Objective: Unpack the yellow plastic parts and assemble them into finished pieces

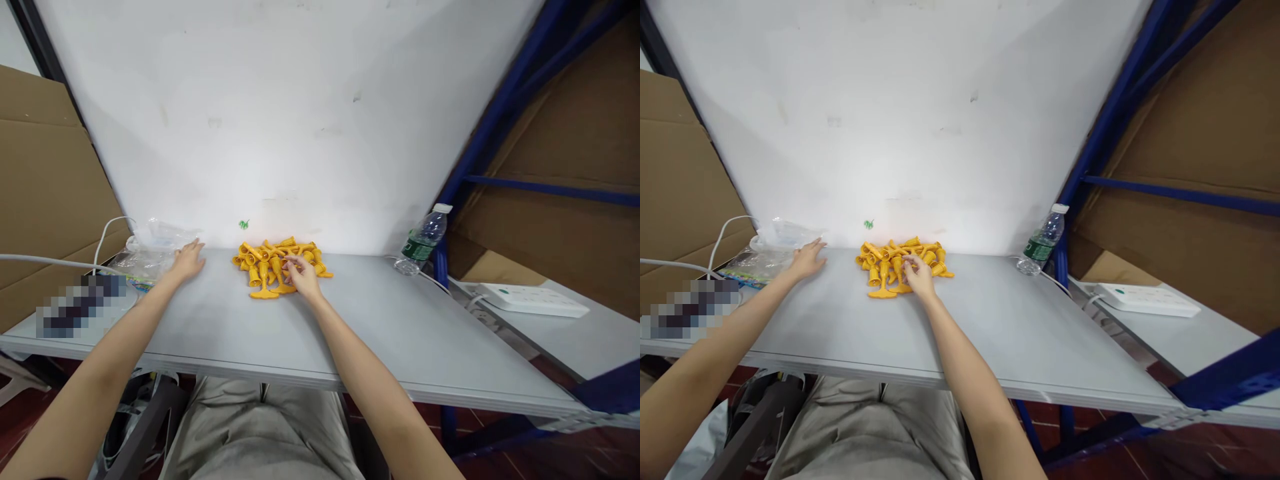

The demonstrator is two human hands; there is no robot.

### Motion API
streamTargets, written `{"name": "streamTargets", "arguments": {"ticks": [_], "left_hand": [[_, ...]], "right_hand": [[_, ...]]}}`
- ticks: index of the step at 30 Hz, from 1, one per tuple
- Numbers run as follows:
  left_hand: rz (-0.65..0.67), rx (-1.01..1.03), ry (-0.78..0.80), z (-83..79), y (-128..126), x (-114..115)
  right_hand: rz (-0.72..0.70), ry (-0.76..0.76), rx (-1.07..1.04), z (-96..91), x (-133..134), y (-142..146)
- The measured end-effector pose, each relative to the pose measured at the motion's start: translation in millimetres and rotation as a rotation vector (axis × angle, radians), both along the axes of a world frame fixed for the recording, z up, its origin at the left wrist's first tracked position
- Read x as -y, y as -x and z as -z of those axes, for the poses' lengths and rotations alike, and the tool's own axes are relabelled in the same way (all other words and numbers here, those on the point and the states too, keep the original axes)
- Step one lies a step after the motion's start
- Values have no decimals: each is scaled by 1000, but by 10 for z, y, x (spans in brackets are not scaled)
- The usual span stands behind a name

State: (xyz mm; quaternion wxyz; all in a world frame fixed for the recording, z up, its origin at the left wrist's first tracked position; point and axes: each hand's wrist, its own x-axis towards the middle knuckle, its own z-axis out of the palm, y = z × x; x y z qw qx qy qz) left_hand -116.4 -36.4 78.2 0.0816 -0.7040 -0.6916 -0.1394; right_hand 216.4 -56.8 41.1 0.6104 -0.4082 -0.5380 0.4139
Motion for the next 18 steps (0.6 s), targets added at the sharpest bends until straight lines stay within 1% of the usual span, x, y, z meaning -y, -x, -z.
{"name": "streamTargets", "arguments": {"ticks": [4, 6, 7, 9, 12, 15, 18], "left_hand": [[278, 91, -29, -32, -552, -44], [372, 96, -69, -35, -810, -36], [397, 80, -79, -34, -925, -30], [402, 21, -86, -30, -1113, -27], [342, -53, -85, -37, -1276, -61], [312, -74, -74, -81, -1306, -127], [265, -25, -89, -153, -1255, -180]], "right_hand": [[-10, -3, 34, 24, -12, -5], [-9, -2, 45, 34, -17, -6], [-7, -5, 51, 38, -18, -7], [-8, -20, 59, 46, -18, -10], [-18, -49, 75, 55, -14, -16], [-15, -52, 87, 61, -14, -22], [-13, -40, 79, 66, -22, -22]]}}
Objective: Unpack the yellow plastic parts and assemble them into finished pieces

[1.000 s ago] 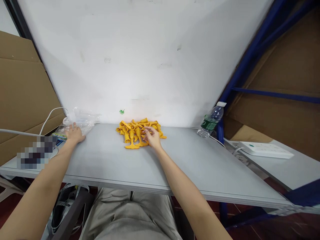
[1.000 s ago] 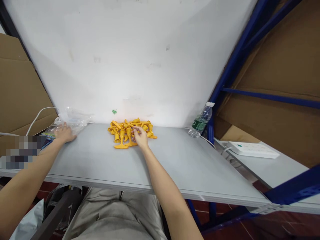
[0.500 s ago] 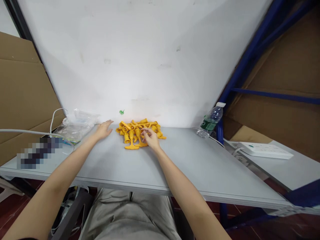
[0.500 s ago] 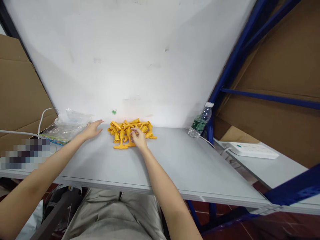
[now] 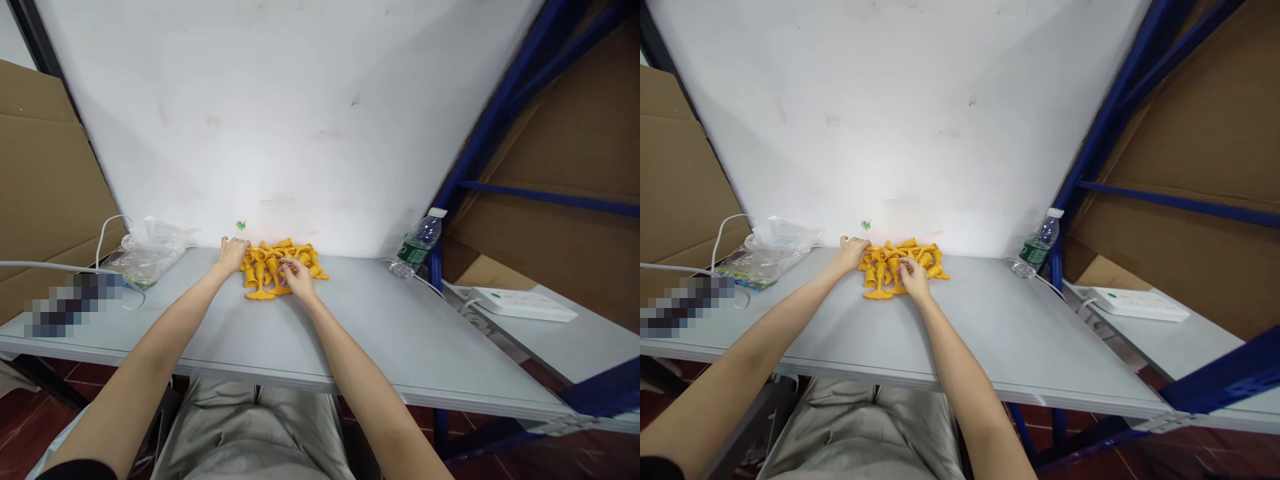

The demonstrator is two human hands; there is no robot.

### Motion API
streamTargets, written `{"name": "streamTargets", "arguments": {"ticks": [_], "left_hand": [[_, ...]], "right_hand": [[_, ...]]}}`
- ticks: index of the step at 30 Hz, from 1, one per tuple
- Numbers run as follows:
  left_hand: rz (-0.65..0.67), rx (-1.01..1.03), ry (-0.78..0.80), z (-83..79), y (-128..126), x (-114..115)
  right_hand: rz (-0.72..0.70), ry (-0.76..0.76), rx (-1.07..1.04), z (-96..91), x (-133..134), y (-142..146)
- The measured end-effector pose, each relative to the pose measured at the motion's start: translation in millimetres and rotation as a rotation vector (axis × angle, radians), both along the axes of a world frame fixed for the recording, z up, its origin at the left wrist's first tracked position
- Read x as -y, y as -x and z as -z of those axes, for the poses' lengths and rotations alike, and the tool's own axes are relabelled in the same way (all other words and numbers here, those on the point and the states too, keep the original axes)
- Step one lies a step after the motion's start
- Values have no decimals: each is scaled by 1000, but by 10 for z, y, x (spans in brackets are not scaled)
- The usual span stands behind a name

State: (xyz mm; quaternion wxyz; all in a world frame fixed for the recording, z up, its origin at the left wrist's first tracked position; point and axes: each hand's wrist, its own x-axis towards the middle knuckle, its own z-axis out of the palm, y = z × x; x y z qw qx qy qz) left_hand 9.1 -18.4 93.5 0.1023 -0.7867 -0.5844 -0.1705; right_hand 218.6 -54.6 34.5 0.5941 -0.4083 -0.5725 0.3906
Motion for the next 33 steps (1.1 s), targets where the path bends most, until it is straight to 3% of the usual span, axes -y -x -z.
{"name": "streamTargets", "arguments": {"ticks": [5, 10, 15, 18, 21, 25, 30, 33], "left_hand": [[-54, 262, -13, -81, 114, -59], [-67, 539, 3, -18, 179, -143], [-73, 804, -158, -47, 185, -135], [-8, 1050, -239, -115, 123, -81], [98, 1371, -156, -107, 3, -4], [163, 1652, 49, 57, -180, 117], [180, 1784, 165, 285, -293, 248], [223, 1787, 186, 351, -294, 297]], "right_hand": [[-11, 19, -37, 4, -14, 15], [-5, 22, -28, -4, -4, 16], [-3, 22, -18, 1, -2, 11], [14, 28, -37, -3, -15, 19], [50, 28, -114, -37, -22, 27], [45, 56, -229, -126, -3, 13], [-78, 114, -231, -201, 42, -18], [-78, 141, -200, -203, 47, -19]]}}
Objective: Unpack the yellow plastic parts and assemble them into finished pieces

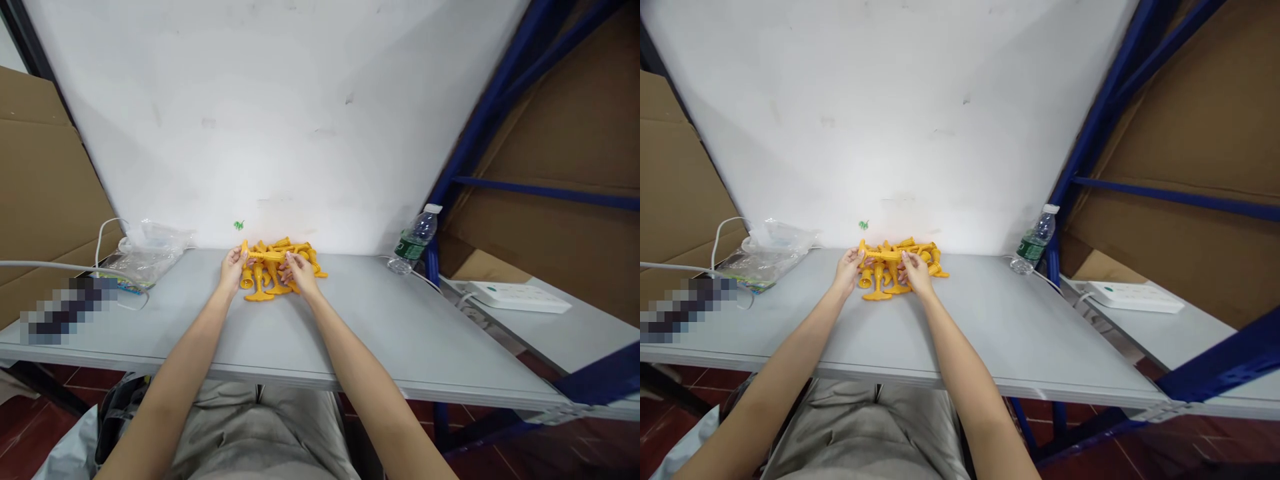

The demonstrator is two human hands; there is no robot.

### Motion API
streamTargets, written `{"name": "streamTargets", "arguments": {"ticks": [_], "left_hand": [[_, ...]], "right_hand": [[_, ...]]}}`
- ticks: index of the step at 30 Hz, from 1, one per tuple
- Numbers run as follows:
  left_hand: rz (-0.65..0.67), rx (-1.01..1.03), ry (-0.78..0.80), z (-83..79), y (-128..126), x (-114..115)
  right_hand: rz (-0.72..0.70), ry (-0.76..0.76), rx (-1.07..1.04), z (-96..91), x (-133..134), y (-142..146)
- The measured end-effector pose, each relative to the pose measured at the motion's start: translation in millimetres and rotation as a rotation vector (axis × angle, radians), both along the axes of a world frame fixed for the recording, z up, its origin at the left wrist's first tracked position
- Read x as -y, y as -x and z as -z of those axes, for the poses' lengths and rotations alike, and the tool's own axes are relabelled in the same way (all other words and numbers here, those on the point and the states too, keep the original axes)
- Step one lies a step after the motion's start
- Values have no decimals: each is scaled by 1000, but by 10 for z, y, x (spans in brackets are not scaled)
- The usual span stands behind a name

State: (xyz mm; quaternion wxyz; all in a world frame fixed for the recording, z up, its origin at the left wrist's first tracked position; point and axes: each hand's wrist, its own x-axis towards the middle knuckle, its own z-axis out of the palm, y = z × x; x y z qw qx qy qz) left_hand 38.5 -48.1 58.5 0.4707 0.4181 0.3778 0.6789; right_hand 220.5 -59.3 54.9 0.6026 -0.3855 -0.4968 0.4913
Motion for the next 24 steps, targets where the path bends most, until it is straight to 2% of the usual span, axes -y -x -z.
{"name": "streamTargets", "arguments": {"ticks": [11, 24], "left_hand": [[18, -55, -125, 31, 56, 34], [-25, -64, -122, -23, 16, 93]], "right_hand": [[-132, 52, 85, -53, 31, -45], [-223, 14, 149, 25, -46, -99]]}}
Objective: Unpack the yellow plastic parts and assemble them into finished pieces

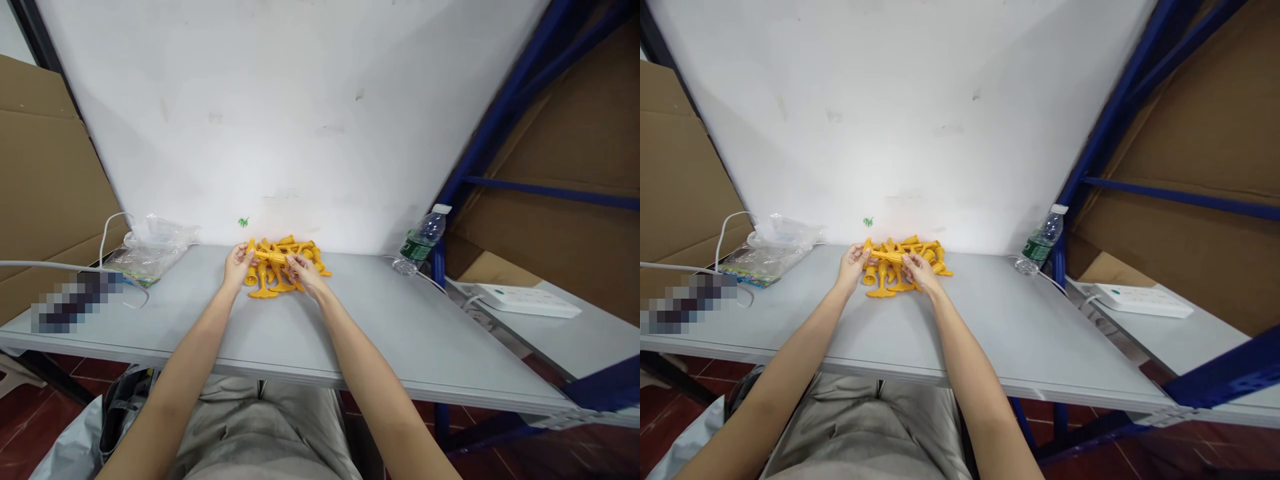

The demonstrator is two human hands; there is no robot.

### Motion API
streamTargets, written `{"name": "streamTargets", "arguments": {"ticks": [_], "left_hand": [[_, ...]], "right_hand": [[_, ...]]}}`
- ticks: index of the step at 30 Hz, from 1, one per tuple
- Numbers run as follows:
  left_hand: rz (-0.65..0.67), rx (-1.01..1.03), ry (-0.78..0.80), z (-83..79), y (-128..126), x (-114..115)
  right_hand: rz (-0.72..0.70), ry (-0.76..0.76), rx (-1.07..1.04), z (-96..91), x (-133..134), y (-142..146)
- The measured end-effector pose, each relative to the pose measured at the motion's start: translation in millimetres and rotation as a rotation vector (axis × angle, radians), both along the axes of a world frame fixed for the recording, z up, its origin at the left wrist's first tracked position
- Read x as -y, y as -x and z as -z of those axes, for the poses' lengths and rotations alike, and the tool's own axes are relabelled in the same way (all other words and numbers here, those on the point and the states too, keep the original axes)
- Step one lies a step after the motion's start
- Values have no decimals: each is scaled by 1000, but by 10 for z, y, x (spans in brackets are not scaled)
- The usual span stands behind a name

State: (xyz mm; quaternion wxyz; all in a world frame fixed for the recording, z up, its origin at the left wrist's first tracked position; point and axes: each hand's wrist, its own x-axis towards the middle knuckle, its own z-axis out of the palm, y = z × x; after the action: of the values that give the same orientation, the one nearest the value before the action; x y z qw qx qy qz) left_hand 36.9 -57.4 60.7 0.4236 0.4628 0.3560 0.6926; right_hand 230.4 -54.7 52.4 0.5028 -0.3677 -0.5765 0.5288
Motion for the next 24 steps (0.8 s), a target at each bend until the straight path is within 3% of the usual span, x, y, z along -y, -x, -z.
{"name": "streamTargets", "arguments": {"ticks": [4, 7, 9, 13, 15, 18, 24], "left_hand": [[13, 6, -37, -15, -2, 8], [30, 18, -58, -29, -23, 21], [41, 26, -65, -34, -42, 30], [50, 36, -84, -35, -57, 38], [46, 27, -78, -33, -51, 33], [31, 16, -51, -33, -44, 24], [12, 105, 94, -42, -60, 20]], "right_hand": [[128, -84, 223, -75, -45, -98], [235, -390, 478, -305, -54, -163], [142, -561, 760, -516, -30, -148], [-59, -509, 1352, -870, 34, 1], [-110, -461, 1506, -953, 50, 76], [-118, -472, 1604, -987, 68, 142], [-1, -596, 1705, -989, 165, 238]]}}
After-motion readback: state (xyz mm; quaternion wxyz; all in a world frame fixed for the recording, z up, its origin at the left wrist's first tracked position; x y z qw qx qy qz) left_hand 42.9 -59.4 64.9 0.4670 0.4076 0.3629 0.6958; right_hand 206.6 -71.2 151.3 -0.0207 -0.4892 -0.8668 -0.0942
